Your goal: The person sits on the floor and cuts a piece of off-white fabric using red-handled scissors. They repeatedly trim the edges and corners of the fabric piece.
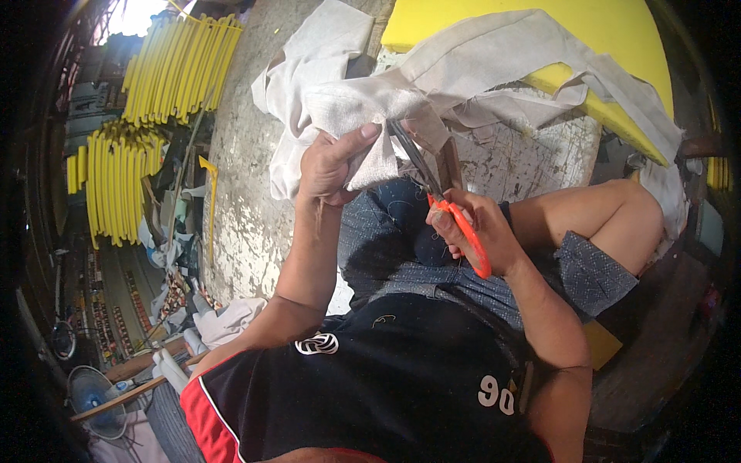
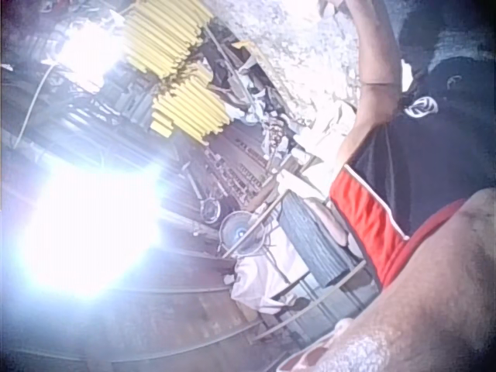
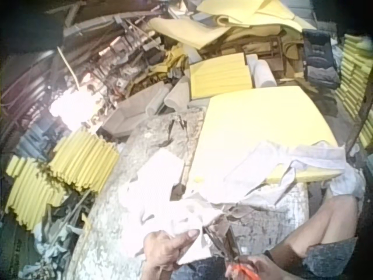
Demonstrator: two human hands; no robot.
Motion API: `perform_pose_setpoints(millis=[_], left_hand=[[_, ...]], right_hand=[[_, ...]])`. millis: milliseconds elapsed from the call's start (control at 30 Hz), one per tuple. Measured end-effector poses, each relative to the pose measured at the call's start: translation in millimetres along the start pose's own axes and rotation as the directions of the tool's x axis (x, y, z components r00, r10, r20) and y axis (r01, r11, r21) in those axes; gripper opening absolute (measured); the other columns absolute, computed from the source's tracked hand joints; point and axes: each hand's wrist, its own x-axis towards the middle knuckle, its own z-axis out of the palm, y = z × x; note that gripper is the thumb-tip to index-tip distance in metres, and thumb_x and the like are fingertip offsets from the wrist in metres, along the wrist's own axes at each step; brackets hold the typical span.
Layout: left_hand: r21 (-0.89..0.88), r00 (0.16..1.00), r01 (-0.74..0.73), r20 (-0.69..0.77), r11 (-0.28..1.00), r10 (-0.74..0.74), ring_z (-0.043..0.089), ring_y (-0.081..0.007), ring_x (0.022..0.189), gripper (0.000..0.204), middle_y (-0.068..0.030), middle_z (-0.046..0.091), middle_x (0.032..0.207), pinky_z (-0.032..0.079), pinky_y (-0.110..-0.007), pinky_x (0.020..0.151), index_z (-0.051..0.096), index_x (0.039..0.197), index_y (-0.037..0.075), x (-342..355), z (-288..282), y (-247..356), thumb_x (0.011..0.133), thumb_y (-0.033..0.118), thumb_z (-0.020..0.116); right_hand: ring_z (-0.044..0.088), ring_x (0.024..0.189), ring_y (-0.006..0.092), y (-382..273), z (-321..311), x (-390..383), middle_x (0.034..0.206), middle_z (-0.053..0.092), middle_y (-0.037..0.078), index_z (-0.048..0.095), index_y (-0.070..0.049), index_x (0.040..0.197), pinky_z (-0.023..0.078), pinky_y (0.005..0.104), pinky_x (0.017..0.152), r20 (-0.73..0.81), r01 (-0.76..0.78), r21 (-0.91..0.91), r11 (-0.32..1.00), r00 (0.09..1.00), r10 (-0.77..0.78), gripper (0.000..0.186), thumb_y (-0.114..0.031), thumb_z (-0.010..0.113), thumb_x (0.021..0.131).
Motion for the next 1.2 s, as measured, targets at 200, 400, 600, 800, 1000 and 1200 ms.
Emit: perform_pose_setpoints(millis=[200,400,600,800,1000,1200], left_hand=[[-0.030,0.998,0.015,0.054,0.999,-0.013,0.064,-0.0299,0.110,0.045,-0.0243,0.064,0.116,0.048,-0.037,0.100,0.049,0.126,-0.015,-5,3,6,0.087,0.002,0.063],[-0.052,0.998,0.002,0.058,0.999,0.001,0.063,-0.0287,0.112,0.044,-0.0243,0.064,0.116,0.044,-0.036,0.104,0.048,0.125,-0.017,-7,6,6,0.088,0.001,0.063],[-0.072,0.997,0.036,0.070,0.997,-0.031,0.063,-0.0287,0.112,0.045,-0.0240,0.064,0.115,0.045,-0.037,0.104,0.048,0.126,-0.017,-7,4,5,0.088,0.001,0.063],[-0.055,0.998,0.046,0.045,0.997,-0.044,0.064,-0.0284,0.110,0.040,-0.0243,0.066,0.111,0.046,-0.035,0.102,0.052,0.120,-0.019,-9,5,5,0.088,0.001,0.063],[0.007,0.998,0.047,0.044,0.999,-0.047,0.065,-0.0270,0.108,0.036,-0.0242,0.067,0.110,0.048,-0.031,0.099,0.055,0.115,-0.019,-8,1,4,0.088,0.003,0.064],[0.045,1.000,0.005,-0.025,0.999,-0.004,0.068,-0.0175,0.092,0.037,-0.0213,0.069,0.105,0.052,-0.021,0.076,0.056,0.116,-0.017,-9,7,4,0.086,0.000,0.066]], right_hand=[[0.047,0.048,0.0070,-4,0,-1,0.058,0.048,0.001,0.057,0.002,0.093,0.040,0.0218,0.045,-0.011,-0.006,-0.031,1.000,1.000,0.005,0.060,-0.058,0.054,0.093],[0.048,0.047,0.0070,-6,1,-2,0.057,0.048,0.001,0.057,0.003,0.092,0.039,0.0215,0.044,-0.013,-0.014,-0.046,0.999,1.000,0.013,0.061,-0.058,0.054,0.093],[0.047,0.047,0.0070,-5,1,-2,0.057,0.048,0.001,0.057,0.003,0.092,0.039,0.0216,0.043,-0.026,-0.009,-0.048,0.999,1.000,0.008,0.059,-0.057,0.055,0.093],[0.050,0.050,0.0050,-6,-2,-3,0.065,0.052,0.000,0.059,-0.001,0.092,0.043,0.0205,0.045,-0.016,-0.058,-0.034,0.998,0.998,0.058,0.054,-0.055,0.061,0.090],[0.048,0.048,0.0048,-7,0,-2,0.061,0.049,-0.001,0.059,-0.001,0.091,0.041,0.0198,0.045,-0.036,-0.067,-0.067,0.996,0.997,0.065,0.050,-0.051,0.060,0.093],[0.047,0.047,0.0037,-6,-2,-2,0.061,0.050,-0.003,0.059,-0.002,0.093,0.040,0.0198,0.044,-0.054,-0.089,-0.098,0.991,0.995,0.084,0.049,-0.051,0.064,0.090]])
